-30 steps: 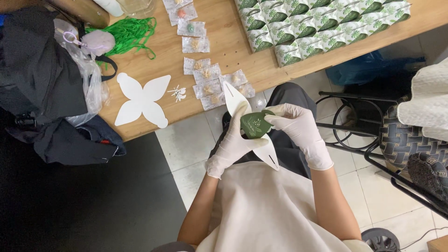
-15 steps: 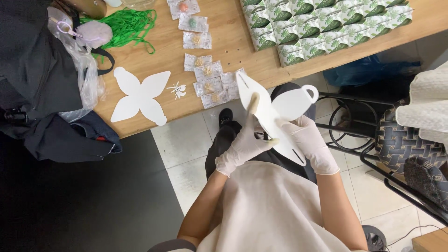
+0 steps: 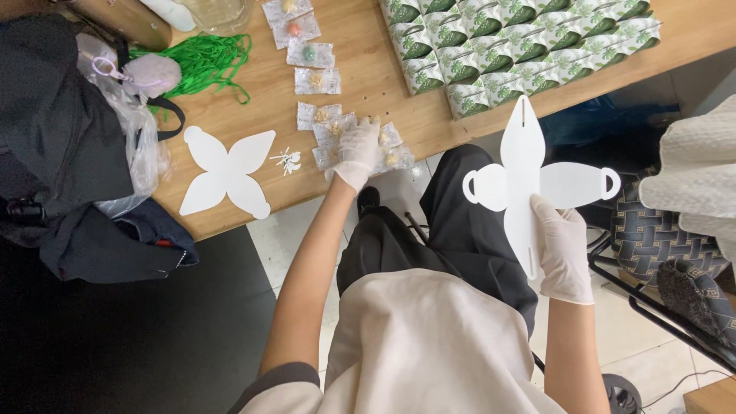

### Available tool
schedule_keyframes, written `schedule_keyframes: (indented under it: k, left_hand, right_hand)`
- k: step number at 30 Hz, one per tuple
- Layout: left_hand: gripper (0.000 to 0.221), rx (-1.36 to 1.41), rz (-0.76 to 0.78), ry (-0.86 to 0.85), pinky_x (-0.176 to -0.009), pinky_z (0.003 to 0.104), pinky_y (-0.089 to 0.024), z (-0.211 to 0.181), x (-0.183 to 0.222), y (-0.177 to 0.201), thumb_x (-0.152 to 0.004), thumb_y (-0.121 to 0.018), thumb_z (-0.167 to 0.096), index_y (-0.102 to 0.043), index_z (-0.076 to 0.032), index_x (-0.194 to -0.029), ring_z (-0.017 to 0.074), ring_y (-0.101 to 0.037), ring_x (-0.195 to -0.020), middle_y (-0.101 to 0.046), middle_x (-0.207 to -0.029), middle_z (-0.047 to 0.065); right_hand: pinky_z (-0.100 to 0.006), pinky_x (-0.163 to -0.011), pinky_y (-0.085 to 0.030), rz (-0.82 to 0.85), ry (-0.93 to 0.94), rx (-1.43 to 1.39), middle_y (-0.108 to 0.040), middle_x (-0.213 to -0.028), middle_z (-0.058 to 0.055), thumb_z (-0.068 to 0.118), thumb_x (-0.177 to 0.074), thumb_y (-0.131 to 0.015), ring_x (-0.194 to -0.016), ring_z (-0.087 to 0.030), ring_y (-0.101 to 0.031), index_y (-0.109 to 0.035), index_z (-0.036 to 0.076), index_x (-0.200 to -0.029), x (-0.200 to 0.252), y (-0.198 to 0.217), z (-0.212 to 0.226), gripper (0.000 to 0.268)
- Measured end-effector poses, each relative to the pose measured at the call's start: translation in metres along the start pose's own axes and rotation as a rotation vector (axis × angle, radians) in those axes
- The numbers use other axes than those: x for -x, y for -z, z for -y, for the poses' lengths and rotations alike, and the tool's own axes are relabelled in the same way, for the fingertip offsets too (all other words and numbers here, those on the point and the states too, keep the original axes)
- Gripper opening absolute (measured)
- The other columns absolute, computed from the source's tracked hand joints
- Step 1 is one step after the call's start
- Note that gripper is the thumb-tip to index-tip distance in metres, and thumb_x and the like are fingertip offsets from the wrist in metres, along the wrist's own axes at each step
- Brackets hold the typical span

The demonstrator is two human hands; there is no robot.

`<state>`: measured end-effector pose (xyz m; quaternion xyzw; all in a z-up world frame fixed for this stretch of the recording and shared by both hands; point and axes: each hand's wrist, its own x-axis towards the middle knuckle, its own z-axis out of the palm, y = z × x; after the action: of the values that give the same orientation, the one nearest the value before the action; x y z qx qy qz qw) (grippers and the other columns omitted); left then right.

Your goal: Assembling a decorative paper gift box and placing a sachet inside.

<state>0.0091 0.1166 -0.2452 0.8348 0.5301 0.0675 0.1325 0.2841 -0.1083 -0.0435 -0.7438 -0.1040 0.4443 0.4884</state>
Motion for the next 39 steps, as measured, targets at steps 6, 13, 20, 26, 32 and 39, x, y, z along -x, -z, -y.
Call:
schedule_keyframes:
  k: [6, 13, 20, 26, 32, 39]
  left_hand:
    - [0.014, -0.077, 0.058, 0.004, -0.089, 0.053, -0.049, 0.036, -0.045, -0.127, -0.105, -0.064, -0.024, -0.067, -0.012, -0.111, 0.0362, -0.066, -0.1, -0.068, -0.105, 0.015]
    - [0.032, -0.01, -0.033, -0.064, -0.084, 0.053, -0.049, 0.018, -0.047, -0.068, -0.072, -0.072, -0.016, -0.068, -0.012, -0.103, 0.0351, -0.065, -0.097, -0.067, -0.1, 0.013]
    - [0.031, -0.046, 0.093, -0.043, -0.083, 0.052, -0.052, 0.021, -0.058, -0.079, -0.078, -0.074, -0.019, -0.063, -0.013, -0.107, 0.0374, -0.065, -0.101, -0.064, -0.11, 0.018]
    - [0.06, 0.29, 0.33, 0.227, -0.094, 0.055, -0.053, -0.003, -0.053, -0.002, -0.096, -0.064, -0.036, -0.039, -0.003, -0.139, 0.0445, -0.068, -0.109, -0.069, -0.115, 0.026]
    - [0.085, 0.869, 0.349, 0.425, -0.111, 0.048, -0.03, -0.037, -0.017, 0.114, -0.097, -0.047, -0.06, -0.02, -0.007, -0.159, 0.0392, -0.036, -0.138, -0.044, -0.155, 0.016]
    - [0.066, 1.433, 0.189, 0.468, -0.11, 0.036, -0.042, -0.031, 0.017, 0.126, -0.106, -0.046, -0.053, -0.057, 0.0, -0.143, 0.0284, -0.055, -0.131, -0.056, -0.151, 0.023]
  right_hand:
    - [-0.026, -0.07, -0.056, -0.065, -0.04, 0.011, -0.075, -0.099, -0.008, 0.017, -0.097, -0.071, -0.081, -0.013, -0.071, -0.069, -0.001, -0.113, 0.001, 0.008, -0.005, 0.024]
    - [-0.025, -0.07, -0.056, -0.114, -0.025, -0.025, -0.075, -0.1, -0.008, 0.016, -0.096, -0.071, -0.081, -0.012, -0.07, -0.068, -0.001, -0.114, -0.002, 0.017, -0.007, 0.025]
    - [-0.026, -0.07, -0.056, -0.124, -0.014, -0.032, -0.075, -0.1, -0.009, 0.017, -0.096, -0.071, -0.08, -0.013, -0.07, -0.068, -0.001, -0.114, -0.006, 0.016, -0.004, 0.026]
    - [-0.025, -0.073, -0.057, -0.103, 0.003, -0.007, -0.075, -0.102, -0.008, 0.016, -0.095, -0.071, -0.083, -0.012, -0.071, -0.068, -0.001, -0.115, -0.01, -0.002, 0.0, 0.026]
    - [-0.026, -0.072, -0.057, -0.049, 0.017, 0.084, -0.075, -0.102, -0.01, 0.017, -0.095, -0.07, -0.082, -0.013, -0.071, -0.067, -0.001, -0.115, -0.009, -0.038, 0.011, 0.027]
    - [-0.026, -0.069, -0.057, 0.124, 0.039, 0.026, -0.075, -0.099, -0.008, 0.015, -0.093, -0.07, -0.079, -0.011, -0.07, -0.067, -0.004, -0.114, -0.036, -0.076, -0.014, 0.028]
